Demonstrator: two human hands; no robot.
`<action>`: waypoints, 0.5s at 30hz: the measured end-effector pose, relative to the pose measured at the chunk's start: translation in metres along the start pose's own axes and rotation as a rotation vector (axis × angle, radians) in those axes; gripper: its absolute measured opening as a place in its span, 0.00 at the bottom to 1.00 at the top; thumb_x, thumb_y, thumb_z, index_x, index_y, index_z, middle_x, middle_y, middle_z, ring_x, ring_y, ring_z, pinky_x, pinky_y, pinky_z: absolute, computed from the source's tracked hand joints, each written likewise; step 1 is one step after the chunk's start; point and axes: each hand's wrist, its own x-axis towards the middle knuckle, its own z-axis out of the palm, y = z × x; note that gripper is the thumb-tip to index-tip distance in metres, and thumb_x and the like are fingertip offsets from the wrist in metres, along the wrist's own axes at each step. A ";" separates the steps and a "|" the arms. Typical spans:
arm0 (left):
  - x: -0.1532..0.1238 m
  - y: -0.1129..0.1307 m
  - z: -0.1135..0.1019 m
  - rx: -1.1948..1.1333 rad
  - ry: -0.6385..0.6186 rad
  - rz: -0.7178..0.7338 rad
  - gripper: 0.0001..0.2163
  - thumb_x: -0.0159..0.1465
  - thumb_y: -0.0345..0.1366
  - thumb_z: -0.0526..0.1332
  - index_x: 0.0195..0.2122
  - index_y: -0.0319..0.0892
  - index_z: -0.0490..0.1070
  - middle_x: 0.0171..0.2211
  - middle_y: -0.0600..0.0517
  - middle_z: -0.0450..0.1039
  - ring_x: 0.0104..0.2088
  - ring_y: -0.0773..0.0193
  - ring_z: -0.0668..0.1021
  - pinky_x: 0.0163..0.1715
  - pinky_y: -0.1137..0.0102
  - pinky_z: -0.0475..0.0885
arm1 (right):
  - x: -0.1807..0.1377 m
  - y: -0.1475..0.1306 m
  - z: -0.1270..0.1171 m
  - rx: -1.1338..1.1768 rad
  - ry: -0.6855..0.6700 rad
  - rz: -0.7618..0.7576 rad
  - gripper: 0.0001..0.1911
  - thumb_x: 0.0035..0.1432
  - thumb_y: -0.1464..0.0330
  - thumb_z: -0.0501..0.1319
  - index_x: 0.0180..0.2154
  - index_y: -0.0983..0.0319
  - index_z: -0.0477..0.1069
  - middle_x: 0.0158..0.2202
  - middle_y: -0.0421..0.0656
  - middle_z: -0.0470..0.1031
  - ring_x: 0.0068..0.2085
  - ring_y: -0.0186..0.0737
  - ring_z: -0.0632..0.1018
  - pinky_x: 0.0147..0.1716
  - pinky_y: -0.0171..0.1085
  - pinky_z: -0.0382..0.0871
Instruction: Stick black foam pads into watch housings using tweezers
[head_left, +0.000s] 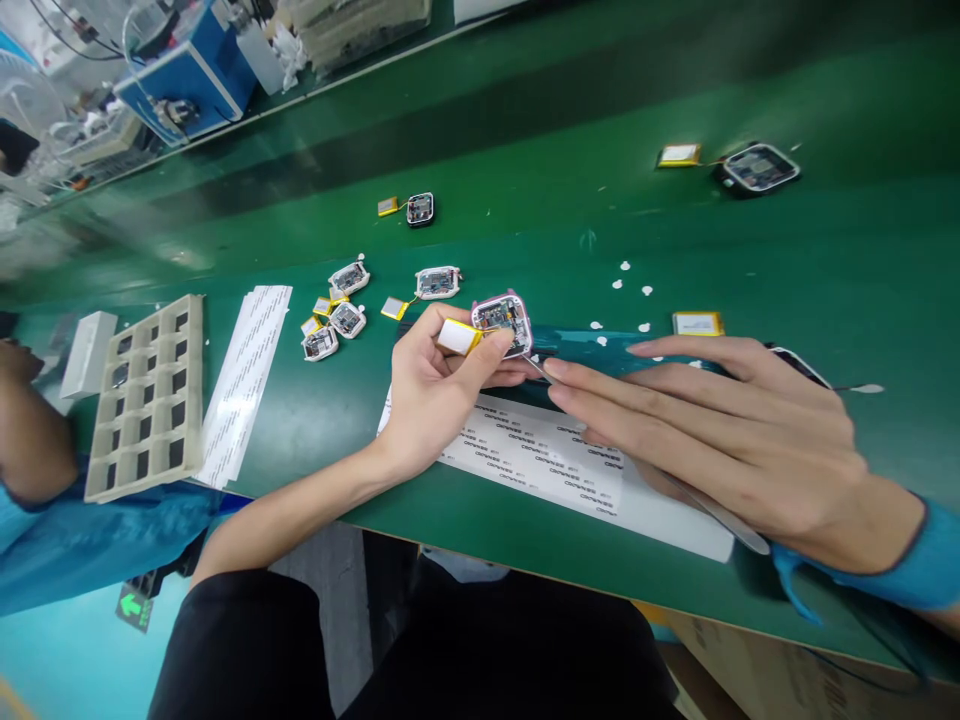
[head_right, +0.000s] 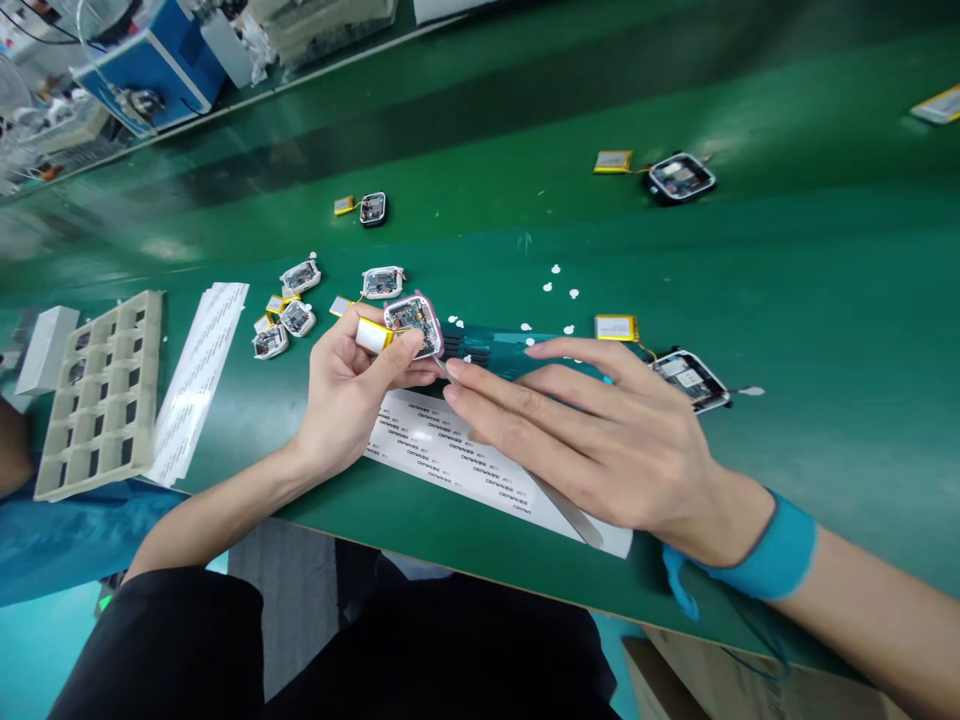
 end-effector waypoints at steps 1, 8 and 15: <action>0.000 0.000 0.000 0.006 -0.002 0.001 0.17 0.63 0.42 0.75 0.38 0.43 0.66 0.30 0.58 0.80 0.32 0.64 0.88 0.35 0.73 0.87 | 0.000 -0.001 -0.001 0.007 -0.004 0.006 0.30 0.76 0.77 0.62 0.74 0.65 0.59 0.61 0.49 0.76 0.42 0.47 0.86 0.51 0.52 0.80; 0.001 -0.002 0.000 0.024 -0.034 -0.005 0.16 0.64 0.39 0.74 0.38 0.44 0.65 0.30 0.57 0.82 0.32 0.61 0.88 0.35 0.71 0.88 | 0.000 0.003 0.004 -0.044 0.066 -0.009 0.24 0.74 0.81 0.63 0.67 0.68 0.67 0.58 0.50 0.78 0.39 0.47 0.86 0.48 0.53 0.79; 0.000 0.001 0.001 0.022 0.010 -0.024 0.13 0.66 0.39 0.72 0.39 0.44 0.66 0.31 0.56 0.81 0.35 0.61 0.89 0.37 0.71 0.87 | -0.002 0.002 0.009 -0.012 0.086 0.053 0.31 0.78 0.77 0.61 0.75 0.57 0.58 0.60 0.43 0.77 0.39 0.44 0.86 0.50 0.51 0.81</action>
